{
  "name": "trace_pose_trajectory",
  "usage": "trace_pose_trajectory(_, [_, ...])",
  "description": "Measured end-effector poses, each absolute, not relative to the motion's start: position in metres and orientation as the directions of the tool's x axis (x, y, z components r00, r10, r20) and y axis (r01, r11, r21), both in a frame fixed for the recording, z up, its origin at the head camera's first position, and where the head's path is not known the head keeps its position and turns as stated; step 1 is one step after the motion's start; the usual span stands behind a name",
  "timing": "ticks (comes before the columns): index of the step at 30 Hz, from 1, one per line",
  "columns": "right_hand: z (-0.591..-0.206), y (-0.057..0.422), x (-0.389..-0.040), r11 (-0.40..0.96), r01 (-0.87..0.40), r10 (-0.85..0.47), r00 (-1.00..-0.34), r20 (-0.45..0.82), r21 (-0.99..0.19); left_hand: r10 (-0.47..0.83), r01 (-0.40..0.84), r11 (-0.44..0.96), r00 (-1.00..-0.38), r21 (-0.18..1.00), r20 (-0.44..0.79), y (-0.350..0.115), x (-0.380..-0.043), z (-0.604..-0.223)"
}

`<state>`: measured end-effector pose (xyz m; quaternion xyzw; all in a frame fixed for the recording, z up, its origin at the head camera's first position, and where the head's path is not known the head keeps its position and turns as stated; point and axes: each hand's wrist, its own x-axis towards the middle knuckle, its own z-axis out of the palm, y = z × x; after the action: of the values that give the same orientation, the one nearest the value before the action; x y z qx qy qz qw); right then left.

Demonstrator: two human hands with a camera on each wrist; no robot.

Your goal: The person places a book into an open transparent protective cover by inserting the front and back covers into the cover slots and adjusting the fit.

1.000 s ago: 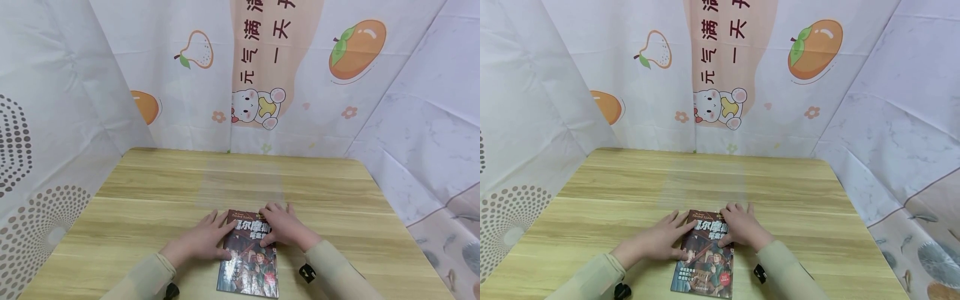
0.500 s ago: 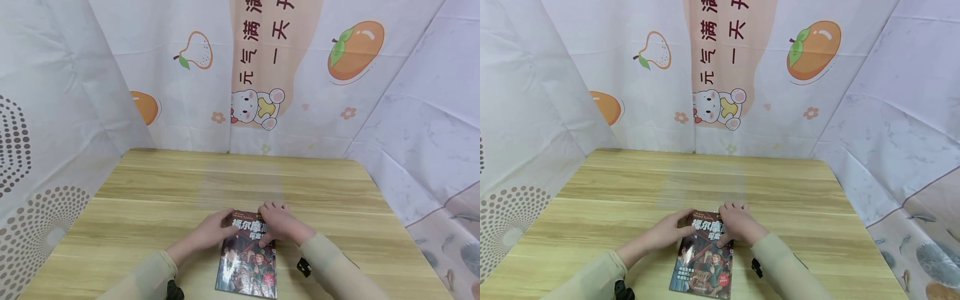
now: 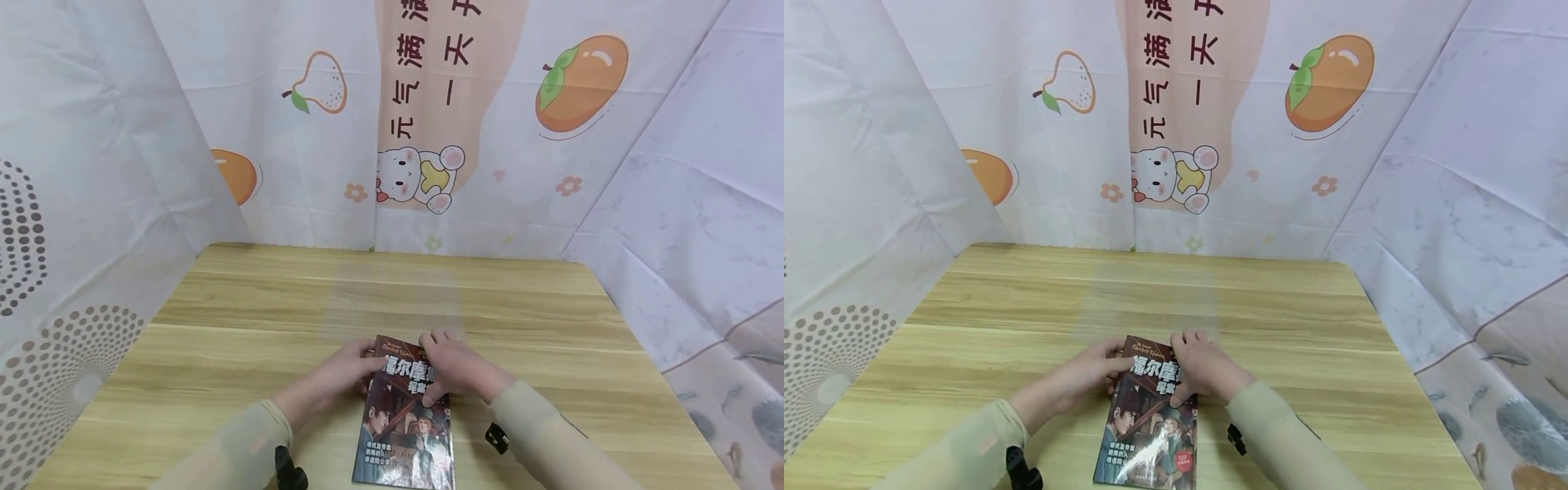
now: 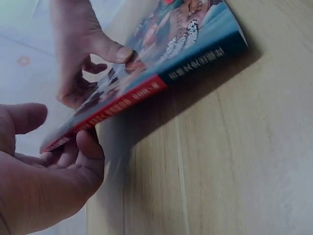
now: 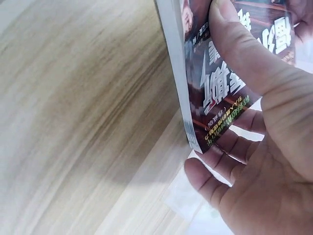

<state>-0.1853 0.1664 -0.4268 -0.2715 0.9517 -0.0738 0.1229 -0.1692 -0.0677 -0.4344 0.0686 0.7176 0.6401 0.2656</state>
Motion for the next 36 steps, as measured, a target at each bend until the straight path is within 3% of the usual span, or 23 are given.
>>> trace_pose_trajectory(15, [-0.432, 0.170, -0.182, 0.818, -0.556, -0.572, -0.813, -0.108, -0.149, 0.502, -0.232, 0.157, -0.818, 0.960, -0.280, -0.064, -0.166, -0.437])
trace_pose_trajectory(21, [-0.432, 0.173, -0.181, 0.792, -0.581, -0.599, -0.799, -0.053, -0.189, 0.511, -0.217, 0.141, -0.820, 0.966, -0.258, -0.064, -0.166, -0.436])
trace_pose_trajectory(30, [-0.432, 0.181, -0.184, 0.758, -0.553, -0.605, -0.795, -0.054, -0.346, 0.518, -0.201, 0.090, -0.827, 0.975, -0.218, -0.068, -0.168, -0.433])
trace_pose_trajectory(36, [-0.431, 0.187, -0.190, 0.702, -0.462, -0.584, -0.809, -0.067, -0.542, 0.531, -0.201, 0.029, -0.827, 0.979, -0.185, -0.073, -0.170, -0.432])
